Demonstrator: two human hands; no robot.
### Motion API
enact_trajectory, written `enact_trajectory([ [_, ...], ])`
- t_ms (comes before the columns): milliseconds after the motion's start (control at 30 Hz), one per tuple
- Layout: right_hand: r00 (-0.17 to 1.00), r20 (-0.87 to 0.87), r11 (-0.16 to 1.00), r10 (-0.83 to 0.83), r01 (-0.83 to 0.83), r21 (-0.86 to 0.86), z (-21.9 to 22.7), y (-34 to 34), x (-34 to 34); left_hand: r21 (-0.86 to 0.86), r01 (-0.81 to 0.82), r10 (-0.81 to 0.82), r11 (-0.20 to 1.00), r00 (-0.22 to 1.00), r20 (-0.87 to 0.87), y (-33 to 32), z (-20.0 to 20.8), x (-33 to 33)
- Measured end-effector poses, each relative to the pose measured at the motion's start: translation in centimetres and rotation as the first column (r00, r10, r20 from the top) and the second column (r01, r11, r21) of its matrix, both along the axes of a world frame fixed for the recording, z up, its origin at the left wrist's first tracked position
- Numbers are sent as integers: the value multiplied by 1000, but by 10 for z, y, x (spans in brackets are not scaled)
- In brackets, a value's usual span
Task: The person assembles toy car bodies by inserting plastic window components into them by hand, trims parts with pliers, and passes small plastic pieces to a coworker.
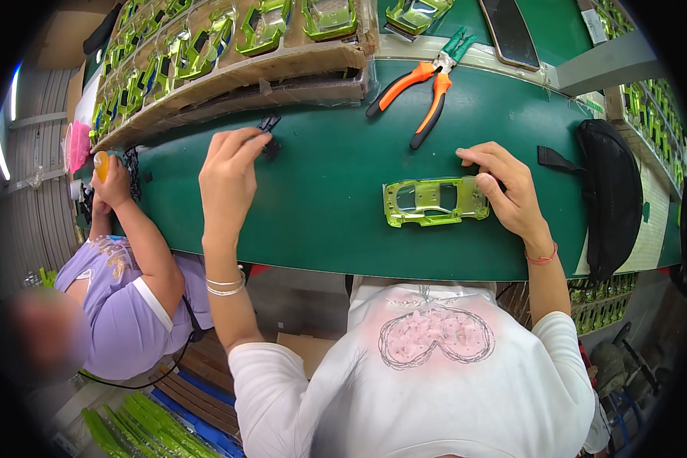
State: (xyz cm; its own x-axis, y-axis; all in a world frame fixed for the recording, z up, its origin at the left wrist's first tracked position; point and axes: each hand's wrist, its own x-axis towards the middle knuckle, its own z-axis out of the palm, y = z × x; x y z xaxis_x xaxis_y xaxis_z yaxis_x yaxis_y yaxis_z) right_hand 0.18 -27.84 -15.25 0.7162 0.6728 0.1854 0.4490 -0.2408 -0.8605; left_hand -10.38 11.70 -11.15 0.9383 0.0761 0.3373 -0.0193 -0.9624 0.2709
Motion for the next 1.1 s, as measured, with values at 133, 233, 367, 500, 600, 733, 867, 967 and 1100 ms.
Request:
enact_trajectory([
  [133,1000,-12,1000,-6,6,-3,0,0,-2,287,248,-216,925,966,-139,8,3,12],
  [233,999,29,1000,-13,13,-5,-1,1,0,314,275,-233,909,958,-165,5,5,19],
  [367,1000,1,1000,-20,20,7,0,3,0,274,236,-216,932,971,-103,-4,3,24],
  [500,999,21,999,-42,41,32,-3,2,0,-615,-18,-43,789,996,-84,-57,-2,27],
  [600,998,9,998,-55,55,-5,-1,-2,0,-885,-111,-207,452,952,-226,-105,16,35],
  [733,996,24,996,-88,87,36,-1,-1,-2,-879,-30,-360,476,905,-226,-135,10,60],
  [867,994,-9,993,-109,110,43,-4,-1,-2,-829,111,-325,548,941,-89,-151,-15,70],
  [967,993,-58,994,-104,105,24,-5,-6,5,-800,148,-303,581,952,-44,-147,-26,71],
  [1100,984,-176,999,5,-13,-44,9,-14,10,-832,52,-210,552,975,-78,-149,-25,68],
])
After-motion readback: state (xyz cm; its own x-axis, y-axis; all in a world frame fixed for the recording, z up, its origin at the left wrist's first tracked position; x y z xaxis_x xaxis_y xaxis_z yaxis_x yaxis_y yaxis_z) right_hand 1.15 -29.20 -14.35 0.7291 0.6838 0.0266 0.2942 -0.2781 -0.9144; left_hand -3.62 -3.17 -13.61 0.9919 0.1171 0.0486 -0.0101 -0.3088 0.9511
